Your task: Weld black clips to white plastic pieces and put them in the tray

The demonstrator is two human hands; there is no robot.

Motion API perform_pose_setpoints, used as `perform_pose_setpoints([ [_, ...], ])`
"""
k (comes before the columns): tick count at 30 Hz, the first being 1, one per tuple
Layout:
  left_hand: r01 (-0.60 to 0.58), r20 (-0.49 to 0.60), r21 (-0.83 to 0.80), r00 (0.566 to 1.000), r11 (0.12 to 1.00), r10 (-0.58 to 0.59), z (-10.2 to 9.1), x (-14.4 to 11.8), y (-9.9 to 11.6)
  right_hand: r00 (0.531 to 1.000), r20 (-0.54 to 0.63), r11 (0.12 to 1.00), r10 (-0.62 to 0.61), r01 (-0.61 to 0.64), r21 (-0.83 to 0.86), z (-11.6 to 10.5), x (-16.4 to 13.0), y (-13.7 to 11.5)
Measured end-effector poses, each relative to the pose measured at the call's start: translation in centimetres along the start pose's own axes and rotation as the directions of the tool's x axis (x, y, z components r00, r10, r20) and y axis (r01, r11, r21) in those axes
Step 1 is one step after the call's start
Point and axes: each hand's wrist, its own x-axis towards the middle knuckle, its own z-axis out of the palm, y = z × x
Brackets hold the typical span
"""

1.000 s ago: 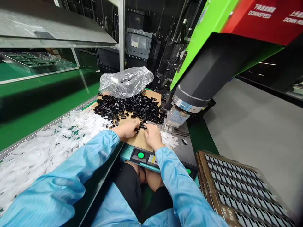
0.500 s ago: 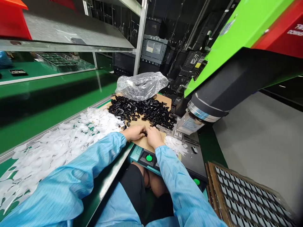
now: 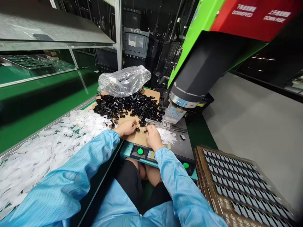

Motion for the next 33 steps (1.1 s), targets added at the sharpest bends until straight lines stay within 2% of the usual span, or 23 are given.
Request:
perform_pose_setpoints([
  [5, -0.007, -0.062, 0.171, 0.998, 0.985, 0.018, 2.1, -1.1, 2.6, 1.000, -0.010, 0.999, -0.010, 0.011, 0.037, 0.1, -1.4, 0.5],
  [8, -0.053, -0.076, 0.231, 0.994, 0.971, 0.073, 3.4, -1.8, 3.2, 0.997, -0.077, 0.992, -0.005, 0.015, 0.128, -0.8, -2.6, 1.8],
  [10, -0.066, -0.077, 0.240, 0.993, 0.969, 0.087, 3.7, -2.1, 2.9, 0.983, -0.180, 0.979, 0.036, 0.001, 0.203, -1.9, -3.3, 3.7],
  [13, -0.038, -0.080, 0.215, 0.995, 0.976, 0.057, 3.6, -2.3, 2.2, 0.929, -0.329, 0.967, 0.169, -0.092, 0.236, -3.7, -3.9, 7.6],
  [16, -0.038, -0.142, 0.099, 0.989, 0.994, 0.052, 3.2, -2.0, 2.8, 0.879, -0.394, 0.957, 0.270, -0.201, 0.207, -4.6, -3.5, 11.0],
  [20, -0.155, -0.265, -0.041, 0.954, 0.987, 0.138, 3.9, 0.0, 6.8, 0.874, -0.390, 0.956, 0.291, -0.254, 0.145, -4.0, -2.4, 12.7],
  [23, -0.229, -0.304, -0.061, 0.931, 0.972, 0.201, 5.6, 2.7, 10.6, 0.899, -0.346, 0.962, 0.267, -0.268, 0.045, -3.4, -2.0, 12.4],
  [25, -0.236, -0.306, -0.045, 0.928, 0.971, 0.211, 7.0, 4.6, 12.5, 0.917, -0.310, 0.961, 0.252, -0.274, -0.031, -3.3, -2.1, 12.1],
  [29, -0.241, -0.300, 0.015, 0.925, 0.970, 0.234, 9.4, 7.1, 13.9, 0.939, -0.253, 0.953, 0.232, -0.272, -0.134, -3.8, -2.6, 11.8],
  [33, -0.287, -0.257, 0.136, 0.914, 0.948, 0.314, 10.1, 7.8, 14.2, 0.949, -0.231, 0.954, 0.215, -0.255, -0.159, -4.3, -2.6, 11.7],
])
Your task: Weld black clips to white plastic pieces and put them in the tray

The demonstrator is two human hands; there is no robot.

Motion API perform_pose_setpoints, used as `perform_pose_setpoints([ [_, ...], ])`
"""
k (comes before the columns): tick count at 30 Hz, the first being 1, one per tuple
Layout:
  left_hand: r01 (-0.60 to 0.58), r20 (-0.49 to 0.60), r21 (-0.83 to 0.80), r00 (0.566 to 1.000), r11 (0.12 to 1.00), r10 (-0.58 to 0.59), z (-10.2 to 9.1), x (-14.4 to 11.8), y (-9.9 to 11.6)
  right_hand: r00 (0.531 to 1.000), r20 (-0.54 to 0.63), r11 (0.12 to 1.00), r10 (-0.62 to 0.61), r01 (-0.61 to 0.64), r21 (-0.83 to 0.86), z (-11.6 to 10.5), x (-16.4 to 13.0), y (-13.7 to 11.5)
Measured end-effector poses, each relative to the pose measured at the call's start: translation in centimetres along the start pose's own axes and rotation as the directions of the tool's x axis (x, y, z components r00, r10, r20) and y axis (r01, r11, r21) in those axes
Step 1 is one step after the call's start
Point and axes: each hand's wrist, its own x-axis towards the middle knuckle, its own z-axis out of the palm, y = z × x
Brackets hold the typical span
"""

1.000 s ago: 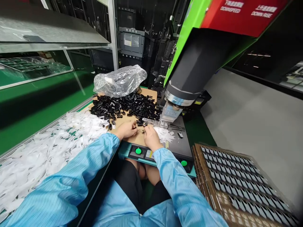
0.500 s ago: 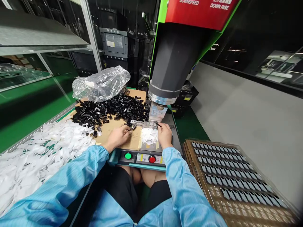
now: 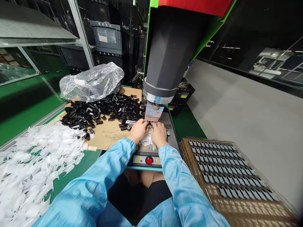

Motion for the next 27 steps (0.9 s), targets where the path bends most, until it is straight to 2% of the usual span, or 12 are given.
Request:
perform_pose_setpoints([
  [5, -0.018, 0.109, 0.064, 0.994, 0.998, 0.011, -1.7, -0.3, 0.1, 1.000, 0.009, 0.998, -0.001, 0.000, 0.068, -0.7, 0.1, -0.1],
  [8, -0.015, 0.114, -0.005, 0.993, 1.000, 0.015, -3.5, -1.9, -0.6, 0.997, -0.077, 0.985, 0.005, 0.008, 0.174, -1.8, -1.8, 0.7],
  [10, -0.029, 0.110, -0.049, 0.993, 0.998, 0.034, -4.8, -4.1, -1.6, 0.987, -0.155, 0.973, 0.032, 0.004, 0.231, -2.7, -4.5, 1.8],
  [13, -0.073, 0.197, -0.070, 0.977, 0.995, 0.086, -6.7, -8.4, -3.5, 0.975, -0.209, 0.970, 0.074, -0.022, 0.243, -4.0, -9.8, 4.1],
  [16, -0.103, 0.302, -0.037, 0.947, 0.994, 0.109, -8.3, -12.5, -5.3, 0.982, -0.161, 0.982, 0.095, -0.065, 0.178, -4.6, -15.1, 6.4],
  [19, -0.164, 0.339, 0.028, 0.930, 0.986, 0.145, -9.4, -15.3, -5.6, 0.995, -0.087, 0.993, 0.042, -0.032, 0.115, -4.3, -18.4, 8.5],
  [22, -0.236, 0.343, 0.087, 0.919, 0.968, 0.194, -9.8, -15.8, -5.4, 0.995, -0.093, 0.998, -0.025, 0.030, 0.049, -2.9, -19.0, 10.4],
  [27, -0.210, 0.352, 0.156, 0.925, 0.965, 0.145, -9.7, -14.6, -6.1, 0.992, -0.109, 0.997, -0.072, 0.075, 0.030, -0.7, -18.0, 12.4],
])
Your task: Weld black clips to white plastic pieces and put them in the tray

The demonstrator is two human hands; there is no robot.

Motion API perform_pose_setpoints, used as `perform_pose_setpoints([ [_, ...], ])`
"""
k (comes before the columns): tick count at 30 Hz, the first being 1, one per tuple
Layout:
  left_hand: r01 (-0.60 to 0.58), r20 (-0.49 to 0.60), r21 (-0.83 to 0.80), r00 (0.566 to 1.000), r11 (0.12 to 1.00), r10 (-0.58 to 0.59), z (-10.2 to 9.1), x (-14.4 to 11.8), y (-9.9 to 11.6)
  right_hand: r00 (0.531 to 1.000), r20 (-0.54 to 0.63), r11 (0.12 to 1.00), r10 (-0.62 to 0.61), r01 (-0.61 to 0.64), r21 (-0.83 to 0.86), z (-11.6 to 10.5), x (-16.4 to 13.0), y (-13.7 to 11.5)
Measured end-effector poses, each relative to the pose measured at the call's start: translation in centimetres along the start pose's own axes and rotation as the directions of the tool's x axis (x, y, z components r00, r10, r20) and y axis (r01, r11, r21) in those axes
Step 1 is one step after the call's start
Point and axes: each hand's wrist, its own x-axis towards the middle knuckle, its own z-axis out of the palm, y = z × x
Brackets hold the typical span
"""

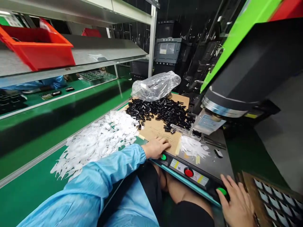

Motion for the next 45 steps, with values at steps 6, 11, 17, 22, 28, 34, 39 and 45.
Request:
perform_pose_setpoints([
  [6, 0.012, 0.034, 0.034, 0.999, 0.999, -0.014, -0.7, 0.2, 0.4, 1.000, 0.001, 1.000, 0.007, -0.007, -0.017, 0.3, -0.3, 0.4],
  [11, 0.032, 0.057, 0.033, 0.998, 0.999, -0.034, -0.8, -0.1, 1.0, 0.999, 0.003, 0.999, 0.044, -0.044, -0.031, -0.1, 0.0, -1.2],
  [17, 0.074, 0.094, -0.012, 0.993, 0.997, -0.073, -0.8, 0.3, 2.1, 0.991, 0.053, 0.993, 0.120, -0.119, -0.021, -1.8, -0.1, -3.4],
  [22, 0.153, 0.221, -0.048, 0.965, 0.987, -0.139, -2.5, 2.7, 2.5, 0.987, 0.025, 0.987, 0.161, -0.161, -0.005, -2.5, 0.5, -3.9],
  [28, 0.236, 0.301, -0.094, 0.933, 0.967, -0.198, -3.1, 5.9, 2.0, 0.978, -0.019, 0.978, 0.209, -0.209, -0.004, -3.1, 2.1, -4.9],
  [34, 0.237, 0.306, -0.118, 0.933, 0.964, -0.192, -2.8, 6.5, 1.5, 0.977, -0.001, 0.976, 0.214, -0.214, 0.032, -4.0, 4.2, -5.3],
  [39, 0.299, 0.110, -0.355, 0.954, 0.886, -0.278, -2.6, 9.3, 0.7, 0.983, -0.001, 0.959, 0.181, -0.177, 0.223, -3.0, 9.6, -5.9],
  [45, 0.264, -0.071, -0.644, 0.914, 0.718, -0.400, -0.5, 15.5, 1.6, 0.957, 0.124, 0.886, 0.261, -0.289, 0.362, 0.8, 17.3, -8.0],
])
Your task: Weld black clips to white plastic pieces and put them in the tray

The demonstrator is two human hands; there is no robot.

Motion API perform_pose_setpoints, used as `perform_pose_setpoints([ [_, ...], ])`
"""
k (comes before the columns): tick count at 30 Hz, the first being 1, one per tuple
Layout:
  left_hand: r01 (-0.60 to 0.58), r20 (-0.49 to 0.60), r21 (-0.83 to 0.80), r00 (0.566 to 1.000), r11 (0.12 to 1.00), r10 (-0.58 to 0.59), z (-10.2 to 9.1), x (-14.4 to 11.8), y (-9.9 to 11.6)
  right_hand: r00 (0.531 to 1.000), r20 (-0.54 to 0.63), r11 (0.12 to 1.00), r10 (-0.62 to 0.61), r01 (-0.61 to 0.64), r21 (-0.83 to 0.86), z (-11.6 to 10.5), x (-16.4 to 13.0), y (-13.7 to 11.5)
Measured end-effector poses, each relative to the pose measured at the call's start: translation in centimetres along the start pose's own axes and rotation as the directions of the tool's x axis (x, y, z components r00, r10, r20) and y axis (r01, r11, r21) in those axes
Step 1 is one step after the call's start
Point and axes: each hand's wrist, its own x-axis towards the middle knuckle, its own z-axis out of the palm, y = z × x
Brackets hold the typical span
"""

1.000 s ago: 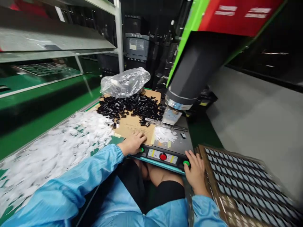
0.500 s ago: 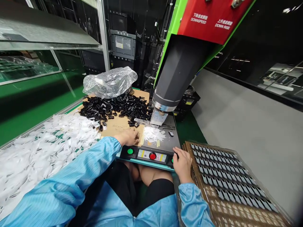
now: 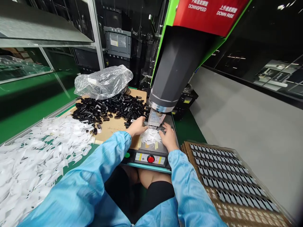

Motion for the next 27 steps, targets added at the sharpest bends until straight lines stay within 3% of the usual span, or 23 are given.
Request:
perform_pose_setpoints([
  [3, -0.021, -0.021, -0.147, 1.000, 0.989, 0.019, 1.9, 1.6, 0.4, 0.997, 0.043, 0.997, 0.067, -0.066, -0.026, 1.8, 2.4, -0.9],
  [7, -0.032, -0.035, -0.214, 0.999, 0.976, 0.025, 3.2, 2.9, 0.7, 0.986, 0.075, 0.985, 0.151, -0.144, -0.091, 3.3, 4.1, -1.3],
  [17, -0.105, -0.013, -0.314, 0.994, 0.944, 0.106, 3.2, 3.4, 0.5, 0.980, 0.014, 0.969, 0.199, -0.199, 0.148, 4.2, 4.6, -2.0],
  [20, -0.069, -0.042, -0.407, 0.998, 0.911, 0.056, 3.5, 1.6, 0.9, 0.975, 0.002, 0.907, 0.223, -0.208, 0.365, 4.1, 3.3, -2.4],
  [22, -0.013, -0.056, -0.518, 0.998, 0.855, -0.019, 4.2, -0.6, 1.0, 0.970, -0.025, 0.813, 0.242, -0.189, 0.550, 3.8, 1.3, -2.8],
  [25, 0.049, 0.002, -0.727, 0.998, 0.684, -0.069, 5.7, -5.5, 1.2, 0.961, -0.018, 0.656, 0.276, -0.175, 0.734, 2.9, -3.7, -3.6],
  [27, 0.075, 0.051, -0.832, 0.997, 0.550, -0.059, 6.6, -9.4, 1.5, 0.962, 0.001, 0.596, 0.272, -0.169, 0.785, 2.0, -7.7, -4.3],
])
